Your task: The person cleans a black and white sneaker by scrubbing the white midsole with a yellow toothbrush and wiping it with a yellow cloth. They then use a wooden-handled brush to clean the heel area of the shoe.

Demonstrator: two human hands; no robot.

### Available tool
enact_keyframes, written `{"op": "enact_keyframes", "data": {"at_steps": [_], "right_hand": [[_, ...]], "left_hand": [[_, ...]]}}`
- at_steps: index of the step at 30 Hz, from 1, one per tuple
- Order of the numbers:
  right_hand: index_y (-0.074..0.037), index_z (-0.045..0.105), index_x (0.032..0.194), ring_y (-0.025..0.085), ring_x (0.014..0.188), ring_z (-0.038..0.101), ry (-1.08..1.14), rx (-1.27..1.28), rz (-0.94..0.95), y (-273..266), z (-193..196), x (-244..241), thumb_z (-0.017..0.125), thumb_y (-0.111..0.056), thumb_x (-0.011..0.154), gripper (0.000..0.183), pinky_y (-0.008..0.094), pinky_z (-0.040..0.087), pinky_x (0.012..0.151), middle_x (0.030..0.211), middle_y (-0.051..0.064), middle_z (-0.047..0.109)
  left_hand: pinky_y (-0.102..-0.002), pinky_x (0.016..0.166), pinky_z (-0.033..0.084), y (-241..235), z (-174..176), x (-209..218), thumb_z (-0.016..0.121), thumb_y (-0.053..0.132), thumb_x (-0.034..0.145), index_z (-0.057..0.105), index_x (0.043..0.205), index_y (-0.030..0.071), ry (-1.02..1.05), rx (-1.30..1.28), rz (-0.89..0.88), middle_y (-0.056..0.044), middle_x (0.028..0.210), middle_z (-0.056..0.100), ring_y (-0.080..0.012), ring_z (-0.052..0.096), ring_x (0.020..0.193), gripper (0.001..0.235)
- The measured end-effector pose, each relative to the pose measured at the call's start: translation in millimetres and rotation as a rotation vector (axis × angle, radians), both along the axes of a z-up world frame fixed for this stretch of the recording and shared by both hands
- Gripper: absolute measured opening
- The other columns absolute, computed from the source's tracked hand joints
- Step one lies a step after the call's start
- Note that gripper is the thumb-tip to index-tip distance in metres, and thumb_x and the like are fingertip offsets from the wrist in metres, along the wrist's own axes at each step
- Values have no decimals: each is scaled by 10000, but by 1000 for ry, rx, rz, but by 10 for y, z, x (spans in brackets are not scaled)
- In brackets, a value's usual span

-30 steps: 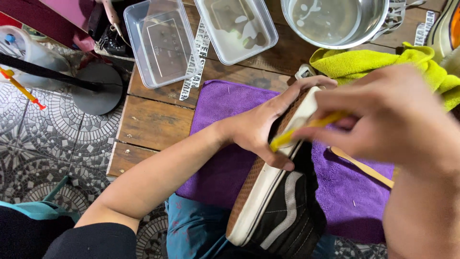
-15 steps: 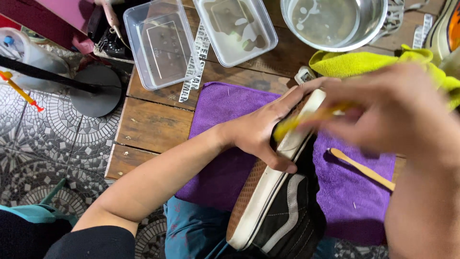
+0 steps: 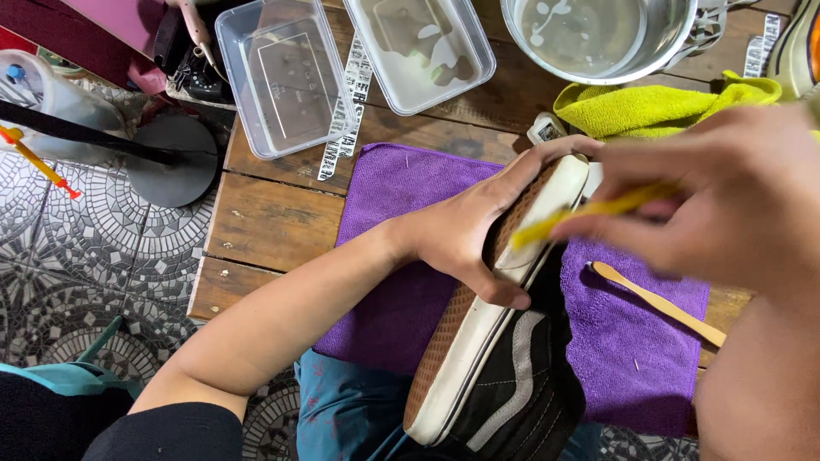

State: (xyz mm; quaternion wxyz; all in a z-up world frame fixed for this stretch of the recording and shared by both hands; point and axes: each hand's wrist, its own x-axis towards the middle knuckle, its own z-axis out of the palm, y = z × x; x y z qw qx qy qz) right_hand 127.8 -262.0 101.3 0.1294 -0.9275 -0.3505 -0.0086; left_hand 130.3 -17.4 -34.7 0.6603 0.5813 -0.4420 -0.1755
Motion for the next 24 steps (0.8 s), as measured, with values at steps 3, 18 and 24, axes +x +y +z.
{"op": "enact_keyframes", "data": {"at_steps": [3,18,24], "right_hand": [[-167,745,711,142,431,396,25,99,-48,-6,29,24,1040,-551,823,497,335,323,507,441,-18,506],[-184,738,715,167,457,438,6,69,-61,-3,-19,8,1047,-571,838,510,348,358,534,464,-19,526],[-230,779,719,130,427,325,27,89,-22,119,87,-53,994,-517,898,401,315,297,493,395,-43,428]], "left_hand": [[-468,1646,215,0,17,5,1031,379,847,187,1818,126,-100,20,26,-70,1904,263,-283,264,1877,1311],[-477,1647,202,8,-12,5,1072,345,850,120,1833,102,-115,52,39,-113,1947,202,-313,236,1896,1389],[-536,1656,172,12,-61,-11,1070,403,873,53,1858,125,-141,95,59,-137,1988,128,-353,183,1921,1443]]}}
